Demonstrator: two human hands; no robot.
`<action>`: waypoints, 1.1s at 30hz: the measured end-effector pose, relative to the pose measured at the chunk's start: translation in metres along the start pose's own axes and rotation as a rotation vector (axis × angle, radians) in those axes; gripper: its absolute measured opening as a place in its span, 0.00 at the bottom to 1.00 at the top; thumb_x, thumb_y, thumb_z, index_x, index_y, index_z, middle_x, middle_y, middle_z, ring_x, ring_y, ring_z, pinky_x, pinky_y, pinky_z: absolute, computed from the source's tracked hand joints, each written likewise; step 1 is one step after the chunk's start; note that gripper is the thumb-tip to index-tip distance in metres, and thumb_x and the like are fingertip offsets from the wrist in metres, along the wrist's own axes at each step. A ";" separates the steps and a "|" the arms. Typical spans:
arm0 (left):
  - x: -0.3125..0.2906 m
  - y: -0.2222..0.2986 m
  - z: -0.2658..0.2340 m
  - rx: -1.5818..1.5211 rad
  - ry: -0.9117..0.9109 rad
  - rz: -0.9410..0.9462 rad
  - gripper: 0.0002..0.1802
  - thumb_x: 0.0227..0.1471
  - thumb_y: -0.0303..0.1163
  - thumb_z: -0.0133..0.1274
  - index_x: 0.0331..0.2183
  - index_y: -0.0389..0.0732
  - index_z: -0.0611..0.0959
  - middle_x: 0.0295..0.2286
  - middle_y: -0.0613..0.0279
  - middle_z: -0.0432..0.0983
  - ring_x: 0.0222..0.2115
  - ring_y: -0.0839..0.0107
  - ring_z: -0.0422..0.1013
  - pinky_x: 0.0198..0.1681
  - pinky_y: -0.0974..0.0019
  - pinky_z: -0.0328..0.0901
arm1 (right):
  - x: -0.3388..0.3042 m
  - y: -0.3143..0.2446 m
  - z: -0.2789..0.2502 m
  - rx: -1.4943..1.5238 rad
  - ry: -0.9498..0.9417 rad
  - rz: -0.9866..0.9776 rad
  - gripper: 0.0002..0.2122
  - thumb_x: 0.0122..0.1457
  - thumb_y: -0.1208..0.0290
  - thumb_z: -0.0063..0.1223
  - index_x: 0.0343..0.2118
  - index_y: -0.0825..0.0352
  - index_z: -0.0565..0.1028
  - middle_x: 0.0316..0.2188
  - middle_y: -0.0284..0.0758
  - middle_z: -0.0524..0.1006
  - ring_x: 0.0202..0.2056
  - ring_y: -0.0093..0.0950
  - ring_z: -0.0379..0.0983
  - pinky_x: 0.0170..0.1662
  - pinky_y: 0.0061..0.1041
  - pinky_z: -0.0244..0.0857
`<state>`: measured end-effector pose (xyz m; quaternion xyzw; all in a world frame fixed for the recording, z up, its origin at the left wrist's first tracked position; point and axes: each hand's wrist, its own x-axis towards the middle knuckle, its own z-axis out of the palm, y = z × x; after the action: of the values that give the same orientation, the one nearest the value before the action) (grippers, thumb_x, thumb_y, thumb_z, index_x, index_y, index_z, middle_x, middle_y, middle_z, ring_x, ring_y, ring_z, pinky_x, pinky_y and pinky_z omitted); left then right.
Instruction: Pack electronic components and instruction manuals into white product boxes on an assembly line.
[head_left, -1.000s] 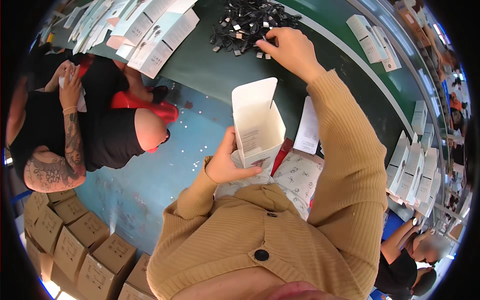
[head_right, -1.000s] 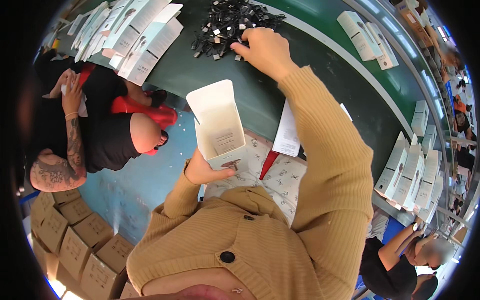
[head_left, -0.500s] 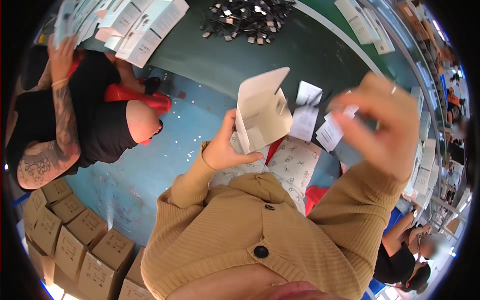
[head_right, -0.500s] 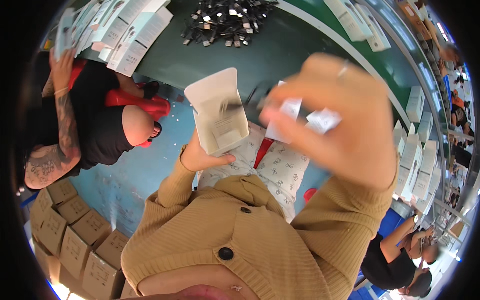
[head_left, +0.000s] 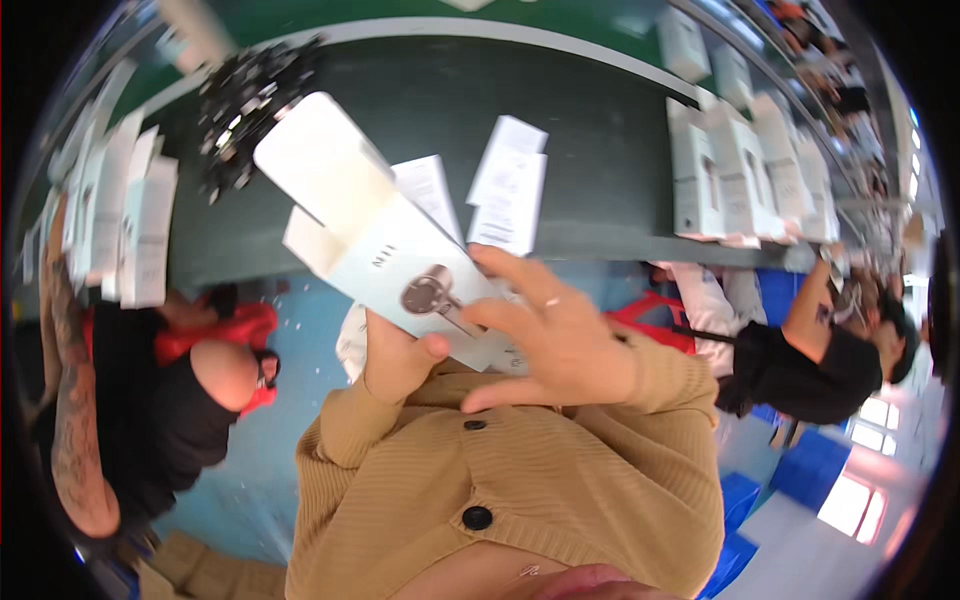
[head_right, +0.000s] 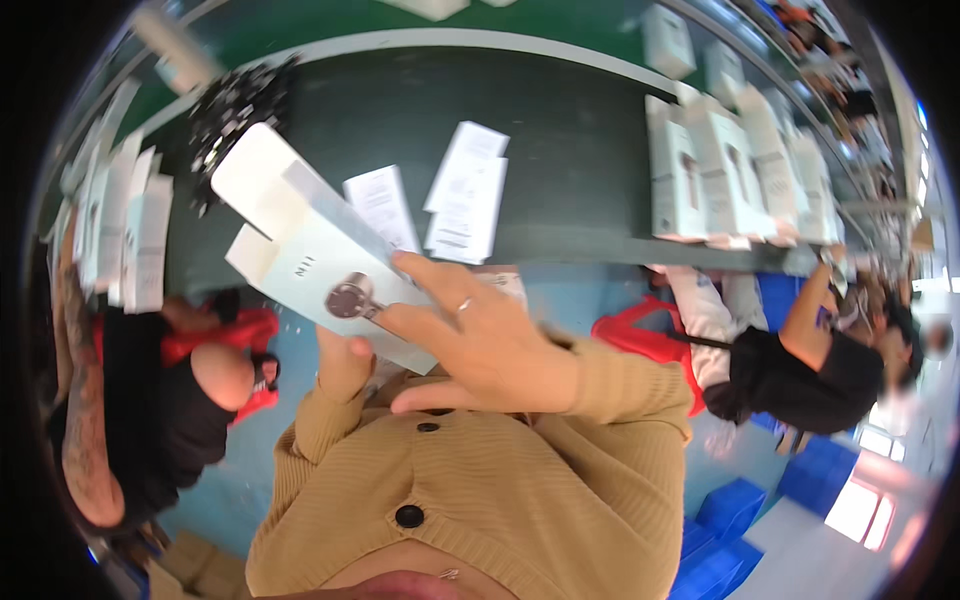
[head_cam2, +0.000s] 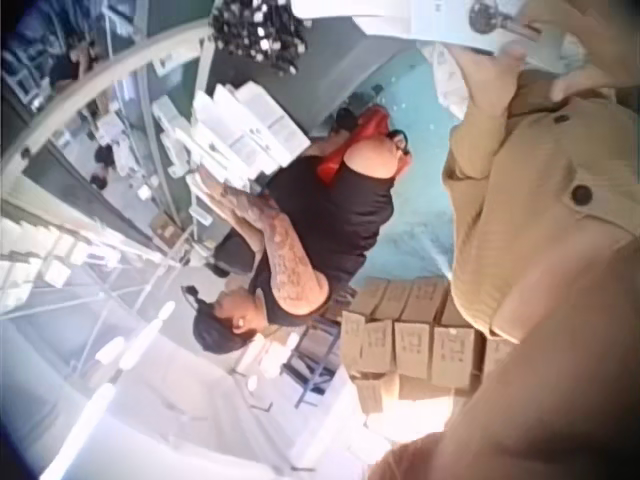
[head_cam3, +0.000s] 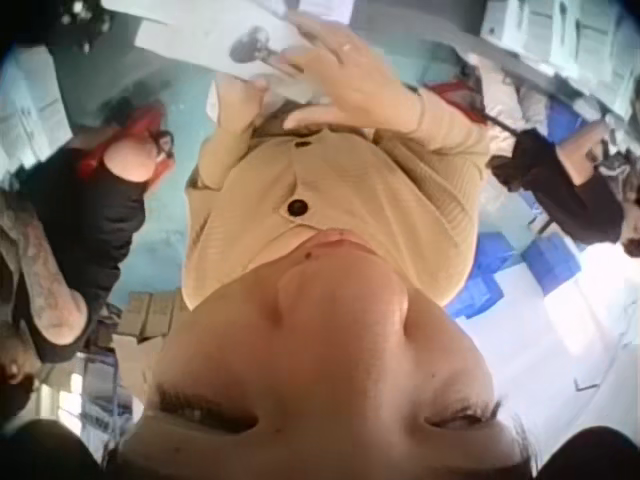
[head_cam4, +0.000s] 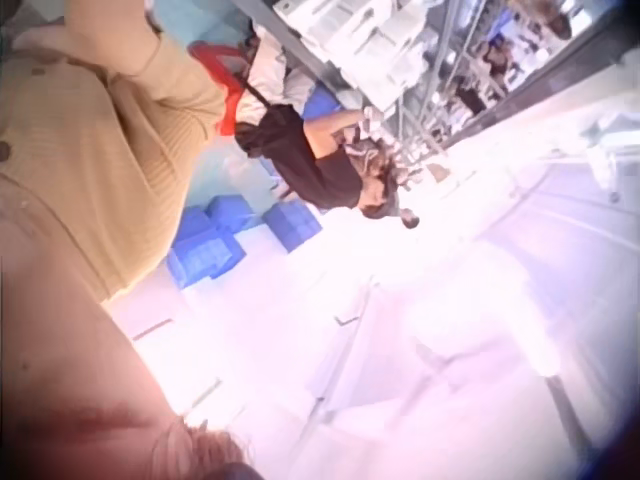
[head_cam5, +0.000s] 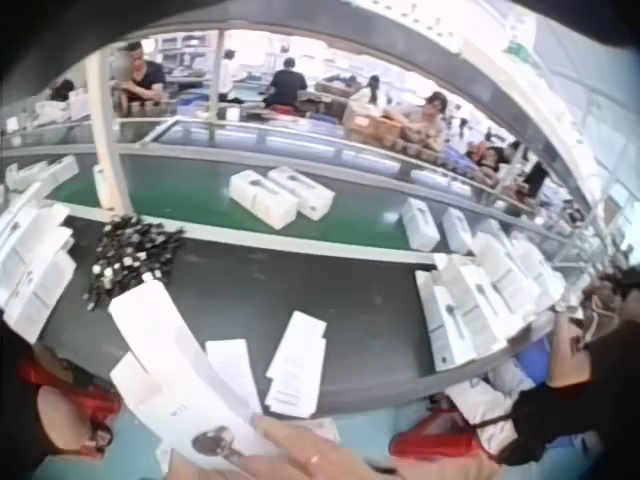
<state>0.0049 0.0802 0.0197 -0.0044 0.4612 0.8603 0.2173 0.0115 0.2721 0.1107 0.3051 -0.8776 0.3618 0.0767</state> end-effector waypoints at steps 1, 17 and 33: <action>0.008 0.001 0.014 0.001 -0.046 -0.016 0.62 0.29 0.49 0.73 0.58 0.36 0.54 0.57 0.55 0.53 0.55 0.66 0.57 0.55 0.59 0.59 | -0.011 0.003 0.010 -0.044 0.078 0.053 0.30 0.39 0.60 0.69 0.47 0.62 0.71 0.44 0.44 0.69 0.39 0.40 0.71 0.35 0.32 0.66; 0.010 0.020 0.000 0.143 -0.005 0.044 0.46 0.51 0.33 0.55 0.63 0.44 0.46 0.57 0.48 0.55 0.57 0.55 0.58 0.56 0.57 0.56 | -0.100 0.141 -0.156 -1.164 0.402 0.626 0.20 0.46 0.63 0.60 0.44 0.61 0.74 0.41 0.43 0.75 0.42 0.41 0.71 0.42 0.37 0.67; 0.008 0.233 -0.217 2.011 1.040 0.741 0.35 0.41 0.46 0.62 0.48 0.37 0.73 0.44 0.49 0.71 0.45 0.50 0.67 0.47 0.55 0.64 | 0.035 0.051 0.057 -0.430 -0.064 -0.062 0.23 0.38 0.69 0.65 0.40 0.72 0.74 0.38 0.41 0.72 0.41 0.38 0.67 0.45 0.36 0.60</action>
<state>-0.1320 -0.2014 0.0782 -0.0470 0.9348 0.0182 -0.3515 -0.0412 0.2447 0.0520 0.3201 -0.9267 0.1539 0.1232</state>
